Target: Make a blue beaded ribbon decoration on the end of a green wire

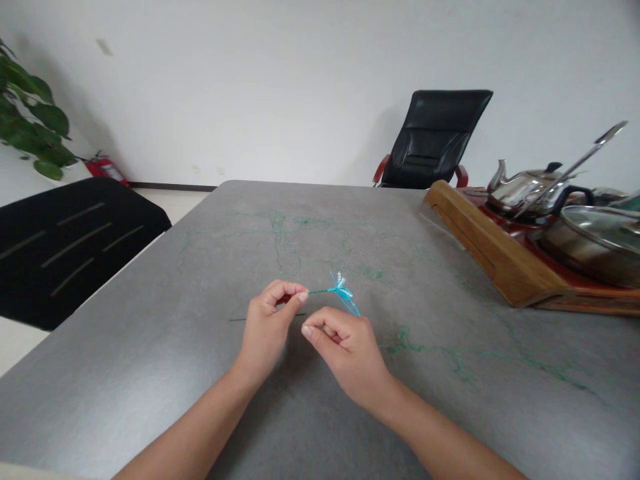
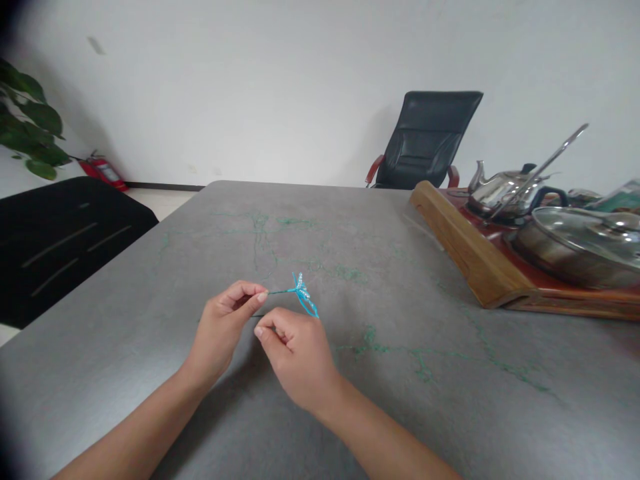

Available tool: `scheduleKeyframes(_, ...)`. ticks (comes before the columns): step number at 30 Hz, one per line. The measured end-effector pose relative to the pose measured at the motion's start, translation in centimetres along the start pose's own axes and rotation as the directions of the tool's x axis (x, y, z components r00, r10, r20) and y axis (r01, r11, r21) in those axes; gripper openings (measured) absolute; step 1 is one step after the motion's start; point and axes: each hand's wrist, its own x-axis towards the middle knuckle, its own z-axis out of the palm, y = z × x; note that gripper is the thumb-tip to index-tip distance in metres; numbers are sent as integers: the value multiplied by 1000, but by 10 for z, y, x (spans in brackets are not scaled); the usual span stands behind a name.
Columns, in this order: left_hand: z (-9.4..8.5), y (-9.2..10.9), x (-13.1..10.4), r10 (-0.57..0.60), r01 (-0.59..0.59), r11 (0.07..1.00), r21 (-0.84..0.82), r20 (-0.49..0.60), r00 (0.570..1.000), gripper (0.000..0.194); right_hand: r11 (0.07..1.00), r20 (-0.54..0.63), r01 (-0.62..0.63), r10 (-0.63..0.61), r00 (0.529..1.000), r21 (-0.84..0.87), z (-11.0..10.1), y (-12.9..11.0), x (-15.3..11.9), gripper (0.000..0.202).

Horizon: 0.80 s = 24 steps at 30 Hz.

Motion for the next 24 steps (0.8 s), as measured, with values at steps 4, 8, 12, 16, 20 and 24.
scheduleKeyframes(4, 0, 5, -1, 103, -106, 984, 141, 26, 994, 9, 979, -20, 115, -120, 993, -167, -8, -5, 0, 19)
scheduleKeyframes(8, 0, 12, -2, 176, -182, 956, 229, 44, 983, 9, 927, -17, 190, -206, 978, -325, -18, -5, 1, 21)
scheduleKeyframes(12, 1, 15, -2, 226, -242, 936, 256, 91, 970, 11, 854, -13, 242, -279, 960, -461, -29, -3, 4, 26)
scheduleKeyframes(16, 2, 16, -3, 257, -303, 908, 290, 184, 949, 13, 842, -60, 229, -294, 954, -489, -39, -2, 8, 25)
scheduleKeyframes(20, 2, 17, -5, 265, -347, 895, 281, 292, 919, 14, 864, -89, 232, -301, 949, -446, -47, 0, 13, 20)
scheduleKeyframes(24, 1, 18, -5, 240, -343, 909, 236, 376, 895, 16, 890, -102, 185, -248, 963, -417, -51, 2, 15, 19)
